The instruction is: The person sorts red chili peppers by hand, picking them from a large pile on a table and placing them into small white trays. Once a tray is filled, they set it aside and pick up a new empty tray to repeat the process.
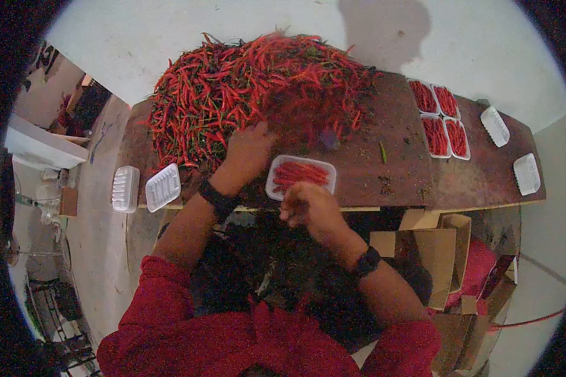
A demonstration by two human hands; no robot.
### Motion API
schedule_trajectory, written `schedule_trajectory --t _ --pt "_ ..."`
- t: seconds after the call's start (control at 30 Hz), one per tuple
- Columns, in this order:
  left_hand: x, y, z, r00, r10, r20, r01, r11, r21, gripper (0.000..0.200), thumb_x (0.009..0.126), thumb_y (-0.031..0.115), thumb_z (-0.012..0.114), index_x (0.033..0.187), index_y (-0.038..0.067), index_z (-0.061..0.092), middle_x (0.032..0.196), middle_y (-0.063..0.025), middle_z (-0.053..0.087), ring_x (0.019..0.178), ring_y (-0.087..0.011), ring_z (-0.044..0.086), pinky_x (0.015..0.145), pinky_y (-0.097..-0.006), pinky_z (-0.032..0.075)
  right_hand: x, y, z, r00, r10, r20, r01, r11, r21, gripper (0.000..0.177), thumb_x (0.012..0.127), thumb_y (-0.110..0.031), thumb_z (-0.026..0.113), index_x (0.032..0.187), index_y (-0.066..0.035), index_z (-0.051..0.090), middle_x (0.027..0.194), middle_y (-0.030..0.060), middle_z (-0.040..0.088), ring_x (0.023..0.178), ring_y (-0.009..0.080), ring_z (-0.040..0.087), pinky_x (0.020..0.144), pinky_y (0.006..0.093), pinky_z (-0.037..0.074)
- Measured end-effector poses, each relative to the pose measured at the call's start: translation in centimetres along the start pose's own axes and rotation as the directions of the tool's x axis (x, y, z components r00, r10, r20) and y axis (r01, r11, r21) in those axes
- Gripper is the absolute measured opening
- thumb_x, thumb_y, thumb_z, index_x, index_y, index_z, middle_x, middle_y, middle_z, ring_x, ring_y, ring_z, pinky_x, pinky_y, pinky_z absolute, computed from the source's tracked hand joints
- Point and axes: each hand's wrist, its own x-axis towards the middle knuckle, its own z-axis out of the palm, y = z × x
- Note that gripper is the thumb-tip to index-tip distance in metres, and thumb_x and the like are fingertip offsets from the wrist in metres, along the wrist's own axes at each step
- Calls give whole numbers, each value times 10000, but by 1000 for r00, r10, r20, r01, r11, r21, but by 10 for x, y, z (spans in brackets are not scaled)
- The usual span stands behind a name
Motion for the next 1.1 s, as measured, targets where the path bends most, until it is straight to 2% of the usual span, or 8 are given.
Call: schedule_trajectory --t 0.33,0.4,0.43,0.6,0.73,0.8,0.93,1.1 --pt "-13 -12 -52 999 -40 -34 31 974 -223 142 771 158 599 873 58 591 896 -108 577 810 -332 599 696 -403 492 3 8 4 999 44 -25 -47 992 -120 181 910 -236 499 847 -72 543 668 45 553 558 143 545 471 262 410" --pt "-20 -13 -53 976 -164 143 215 831 -513 172 806 184 591 911 47 584 858 -137 599 826 -347 602 701 -417 482 4 7 9 993 29 -115 -58 966 -254 117 886 -186 563 855 -75 545 660 19 538 539 114 515 472 249 402" --pt "-25 -11 -55 975 -171 139 219 831 -511 172 806 184 591 911 47 584 858 -137 599 826 -347 602 701 -417 482 5 8 12 994 31 -109 -58 964 -259 117 886 -186 563 855 -75 545 660 19 538 539 114 515 472 249 402" --pt "-60 16 -60 936 102 338 133 784 -607 197 812 165 582 965 42 585 900 -174 617 855 -355 605 716 -407 487 9 18 20 990 -96 -106 48 920 -389 127 849 -163 627 916 -72 568 706 -19 540 543 80 494 488 229 402" --pt "-81 17 -60 978 76 194 92 680 -728 149 781 137 574 900 47 577 814 -193 605 801 -386 590 680 -462 464 10 23 28 994 -56 -90 4 869 -495 150 841 -161 636 938 -64 574 728 -25 543 547 73 491 494 226 398" --pt "-90 13 -60 979 150 140 -1 686 -728 214 794 75 573 1001 24 563 935 -192 602 869 -387 591 733 -425 481 11 28 32 997 -46 -66 12 892 -451 148 835 -157 635 927 -60 572 701 -16 538 547 76 488 498 225 393" --pt "-100 10 -67 967 159 200 44 669 -742 222 788 63 566 1004 22 540 959 -194 596 889 -394 586 745 -430 478 12 32 36 998 25 -49 -46 866 -498 134 832 -164 633 880 -65 556 661 -6 529 530 82 479 488 229 388" --pt "-106 9 -78 983 6 184 142 612 -778 214 779 48 548 989 34 511 847 -190 604 816 -398 602 680 -449 483 16 35 40 999 10 -48 -32 869 -494 156 837 -173 623 804 -71 510 617 4 504 489 98 454 464 239 368"
